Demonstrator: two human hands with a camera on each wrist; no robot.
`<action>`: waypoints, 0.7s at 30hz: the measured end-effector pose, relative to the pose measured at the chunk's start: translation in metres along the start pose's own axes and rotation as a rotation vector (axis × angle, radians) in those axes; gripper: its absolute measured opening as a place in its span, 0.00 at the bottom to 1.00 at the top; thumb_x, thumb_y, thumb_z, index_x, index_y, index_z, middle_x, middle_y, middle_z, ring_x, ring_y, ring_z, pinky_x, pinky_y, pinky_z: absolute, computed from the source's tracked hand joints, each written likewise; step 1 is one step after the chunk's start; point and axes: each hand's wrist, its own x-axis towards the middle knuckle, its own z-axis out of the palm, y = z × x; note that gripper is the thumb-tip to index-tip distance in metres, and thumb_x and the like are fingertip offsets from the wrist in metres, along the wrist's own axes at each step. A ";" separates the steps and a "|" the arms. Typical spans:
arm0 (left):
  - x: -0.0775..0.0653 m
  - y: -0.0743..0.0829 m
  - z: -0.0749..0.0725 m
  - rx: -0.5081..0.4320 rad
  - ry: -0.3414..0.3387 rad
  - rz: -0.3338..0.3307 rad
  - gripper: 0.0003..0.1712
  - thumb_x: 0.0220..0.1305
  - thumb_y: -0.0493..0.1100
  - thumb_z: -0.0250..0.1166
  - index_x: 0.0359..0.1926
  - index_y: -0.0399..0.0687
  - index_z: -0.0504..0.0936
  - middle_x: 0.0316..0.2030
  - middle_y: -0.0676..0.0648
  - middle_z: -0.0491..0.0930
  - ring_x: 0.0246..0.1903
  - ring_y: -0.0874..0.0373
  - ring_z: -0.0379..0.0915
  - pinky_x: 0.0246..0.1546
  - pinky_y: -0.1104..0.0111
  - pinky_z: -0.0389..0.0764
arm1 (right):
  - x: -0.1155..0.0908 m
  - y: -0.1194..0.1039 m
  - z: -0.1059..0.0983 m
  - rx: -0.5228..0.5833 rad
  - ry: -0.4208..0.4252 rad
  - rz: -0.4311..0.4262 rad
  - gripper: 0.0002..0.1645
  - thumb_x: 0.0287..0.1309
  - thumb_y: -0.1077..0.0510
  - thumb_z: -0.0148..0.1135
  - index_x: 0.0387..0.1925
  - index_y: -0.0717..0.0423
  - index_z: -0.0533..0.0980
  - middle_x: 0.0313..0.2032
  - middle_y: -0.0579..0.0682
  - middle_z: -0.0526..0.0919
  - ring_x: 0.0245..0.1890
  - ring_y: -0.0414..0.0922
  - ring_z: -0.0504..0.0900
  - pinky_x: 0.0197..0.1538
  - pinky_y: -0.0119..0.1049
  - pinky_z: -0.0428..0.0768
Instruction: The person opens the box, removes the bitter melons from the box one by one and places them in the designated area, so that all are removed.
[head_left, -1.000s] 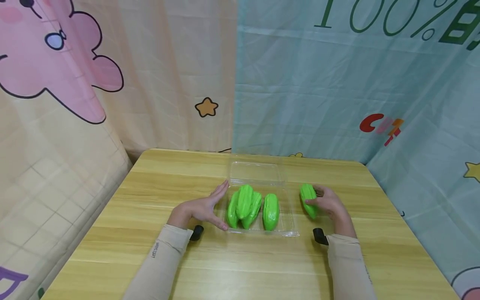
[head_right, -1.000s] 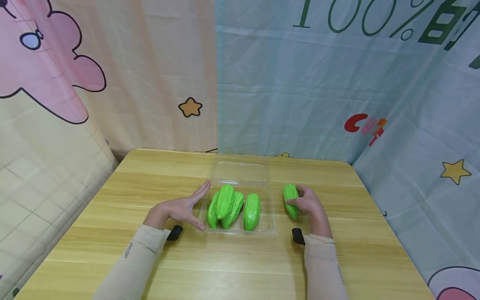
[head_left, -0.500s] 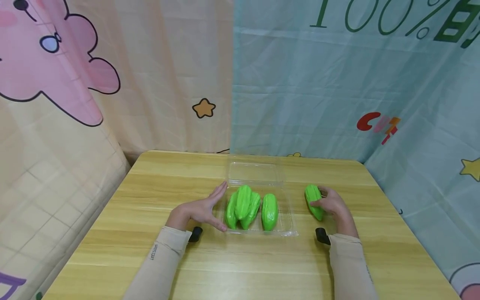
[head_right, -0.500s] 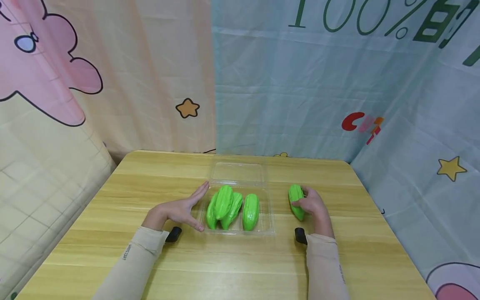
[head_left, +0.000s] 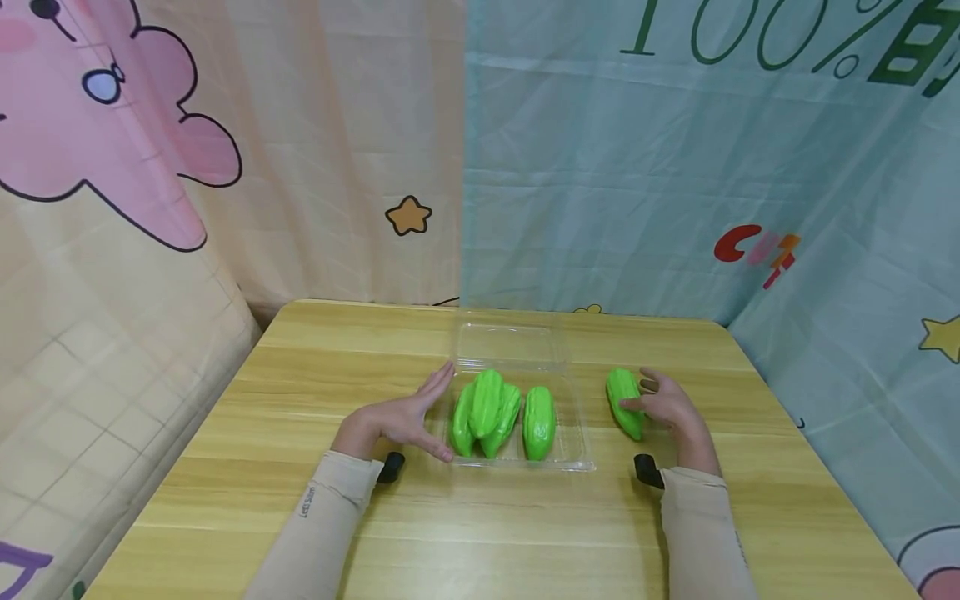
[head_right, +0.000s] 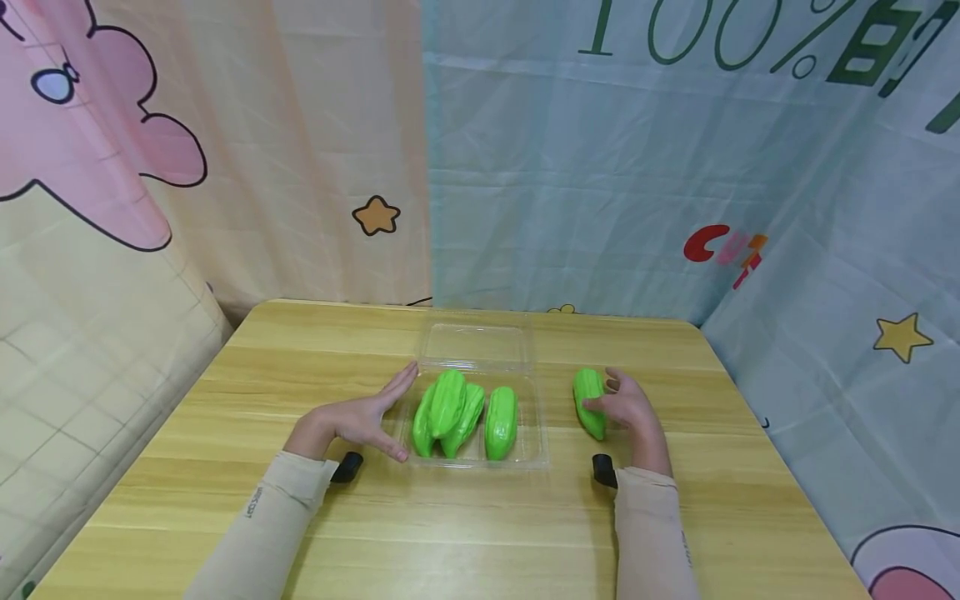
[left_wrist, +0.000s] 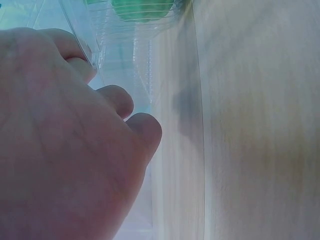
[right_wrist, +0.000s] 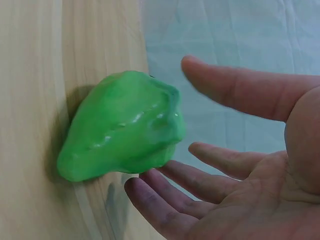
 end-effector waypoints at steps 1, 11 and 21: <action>0.000 0.000 0.000 0.000 0.000 -0.001 0.82 0.48 0.54 0.82 0.78 0.48 0.22 0.77 0.44 0.16 0.75 0.46 0.13 0.72 0.42 0.37 | -0.001 0.000 -0.001 0.008 -0.002 0.005 0.56 0.65 0.59 0.66 0.78 0.67 0.39 0.75 0.74 0.46 0.73 0.70 0.48 0.70 0.62 0.57; 0.001 -0.002 0.000 0.004 0.000 0.002 0.83 0.47 0.57 0.82 0.79 0.51 0.22 0.77 0.46 0.15 0.75 0.48 0.13 0.72 0.43 0.37 | -0.016 -0.012 -0.014 0.053 0.053 -0.029 0.57 0.70 0.47 0.60 0.79 0.63 0.34 0.77 0.70 0.42 0.74 0.69 0.46 0.70 0.64 0.56; 0.000 -0.003 0.001 0.011 0.005 0.004 0.83 0.47 0.57 0.82 0.79 0.50 0.22 0.77 0.46 0.15 0.75 0.47 0.13 0.72 0.42 0.38 | -0.031 -0.032 -0.016 0.041 0.093 -0.081 0.59 0.69 0.42 0.61 0.80 0.60 0.35 0.77 0.68 0.42 0.75 0.66 0.43 0.70 0.66 0.53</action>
